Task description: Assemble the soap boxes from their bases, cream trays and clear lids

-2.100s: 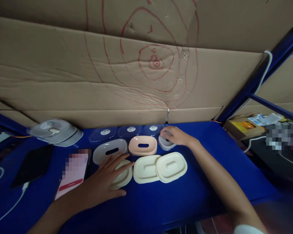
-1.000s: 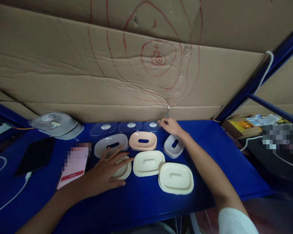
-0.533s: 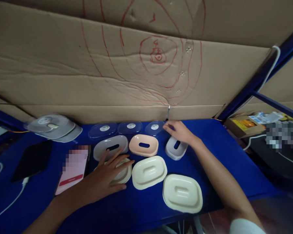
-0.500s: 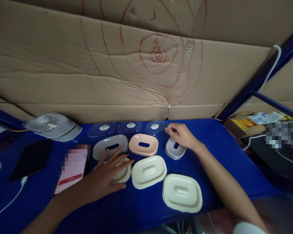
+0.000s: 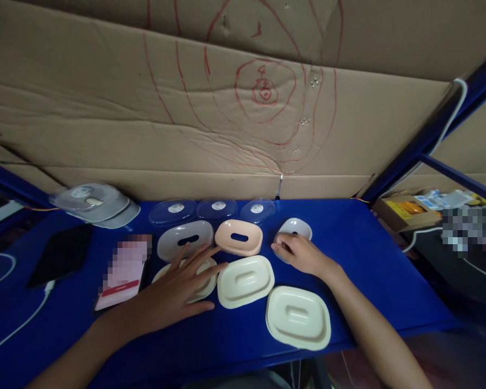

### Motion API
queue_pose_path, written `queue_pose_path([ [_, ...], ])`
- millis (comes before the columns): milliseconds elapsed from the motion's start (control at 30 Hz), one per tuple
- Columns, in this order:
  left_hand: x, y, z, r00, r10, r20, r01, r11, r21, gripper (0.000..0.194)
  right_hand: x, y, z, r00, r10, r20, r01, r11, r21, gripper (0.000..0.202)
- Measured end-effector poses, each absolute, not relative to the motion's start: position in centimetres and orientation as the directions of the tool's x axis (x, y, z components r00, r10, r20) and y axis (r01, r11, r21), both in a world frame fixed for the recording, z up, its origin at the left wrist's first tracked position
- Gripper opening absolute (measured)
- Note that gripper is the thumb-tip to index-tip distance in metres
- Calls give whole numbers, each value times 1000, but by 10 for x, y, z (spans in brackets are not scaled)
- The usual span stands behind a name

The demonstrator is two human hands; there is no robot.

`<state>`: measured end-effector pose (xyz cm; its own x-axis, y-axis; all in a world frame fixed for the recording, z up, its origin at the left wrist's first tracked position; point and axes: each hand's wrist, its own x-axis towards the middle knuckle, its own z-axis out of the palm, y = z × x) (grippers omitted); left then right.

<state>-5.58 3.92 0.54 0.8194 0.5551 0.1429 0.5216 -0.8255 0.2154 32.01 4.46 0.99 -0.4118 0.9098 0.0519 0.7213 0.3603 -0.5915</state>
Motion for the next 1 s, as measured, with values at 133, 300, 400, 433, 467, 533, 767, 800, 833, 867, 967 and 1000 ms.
queue_pose_path([
  [133,-39,24,10,869,464,171,412,-871,268,56,321,43,12,-412,909,60,702,359,-616,37],
  [300,-34,19,4,878,447,173,386,-873,296,18,321,47,10,-409,905,122,698,396,-596,32],
  [400,-37,23,5,857,461,231,393,-874,285,14,335,49,14,-450,876,174,684,464,-563,20],
  [433,-37,25,6,848,465,254,395,-875,282,14,343,50,15,-469,863,187,680,488,-547,23],
  [467,-38,26,7,839,471,271,401,-874,275,15,350,51,15,-482,854,193,685,505,-525,31],
  [533,-39,30,9,827,488,281,428,-869,249,22,365,52,12,-482,858,179,724,505,-470,45],
  [767,-51,48,15,735,640,226,625,-768,141,48,367,72,9,-328,937,121,895,350,-277,44],
  [800,-50,53,17,715,664,221,650,-747,141,52,362,80,12,-325,933,151,899,355,-256,42],
  [833,-48,58,21,704,678,210,665,-734,142,56,356,90,16,-330,927,180,899,367,-239,41],
  [867,-44,65,24,703,685,191,671,-728,142,60,349,101,19,-345,917,202,894,386,-228,41],
  [967,-26,92,33,712,694,109,680,-720,141,74,331,138,20,-434,883,179,853,467,-233,41],
  [1000,-20,103,34,690,718,88,705,-695,144,78,326,148,17,-457,876,153,842,482,-241,41],
])
